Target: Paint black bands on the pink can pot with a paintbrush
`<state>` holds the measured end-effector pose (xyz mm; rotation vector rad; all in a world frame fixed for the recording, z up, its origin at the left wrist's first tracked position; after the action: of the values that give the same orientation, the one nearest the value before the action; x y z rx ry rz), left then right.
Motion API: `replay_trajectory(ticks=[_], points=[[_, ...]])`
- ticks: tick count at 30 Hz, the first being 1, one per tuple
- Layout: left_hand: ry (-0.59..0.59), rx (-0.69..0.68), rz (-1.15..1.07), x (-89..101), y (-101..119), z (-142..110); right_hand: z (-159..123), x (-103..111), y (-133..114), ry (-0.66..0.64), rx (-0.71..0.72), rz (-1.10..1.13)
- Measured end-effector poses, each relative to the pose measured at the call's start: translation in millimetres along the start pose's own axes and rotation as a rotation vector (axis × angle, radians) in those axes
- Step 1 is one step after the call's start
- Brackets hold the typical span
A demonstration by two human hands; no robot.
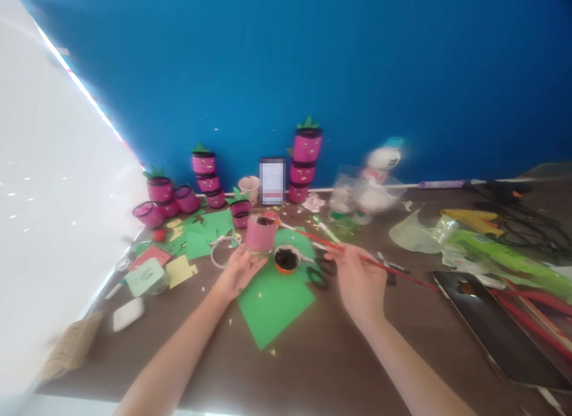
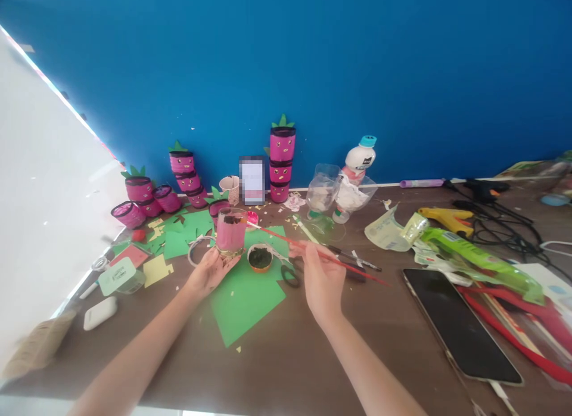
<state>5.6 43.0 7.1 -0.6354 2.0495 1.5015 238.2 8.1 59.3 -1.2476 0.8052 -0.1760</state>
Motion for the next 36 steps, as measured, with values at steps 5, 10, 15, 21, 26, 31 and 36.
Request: replay_trajectory(ticks=[5,10,15,21,26,31,36], points=[[0.004,0.023,-0.005,-0.6,0.1,0.0,3.1,-2.6,-6.0,-0.108,0.039,0.054],[-0.015,0.031,-0.004,-1.3,0.4,-0.8,1.5,-1.1,-3.2,-0.167,0.052,0.035],[-0.019,0.026,-0.032,-0.1,0.6,0.0,3.3,2.0,1.6,-0.115,0.019,0.012],[0.0,0.017,-0.058,0.8,0.9,1.1,3.2,0.3,-1.9,-0.113,0.023,0.068],[-0.033,0.016,-0.015,-1.7,0.2,-0.1,1.1,1.6,1.4,-0.112,0.011,0.007],[-0.026,-0.011,-0.008,-1.3,0.2,0.4,1.4,0.8,-3.7,-0.043,0.023,0.055],[-0.018,-0.016,0.0,0.4,-1.1,1.1,-1.1,-0.8,-1.6,-0.025,-0.042,0.045]])
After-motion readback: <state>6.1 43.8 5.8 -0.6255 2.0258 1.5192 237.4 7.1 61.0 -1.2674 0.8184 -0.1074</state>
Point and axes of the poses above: each hand's wrist, its own z-axis towards the middle knuckle, its own x-axis out of the back of the hand, y = z × x, the point moved 4 cm from there along z, towards the middle knuckle, and after that the axes turned 13 degrees about y, right-handed, at the moved point
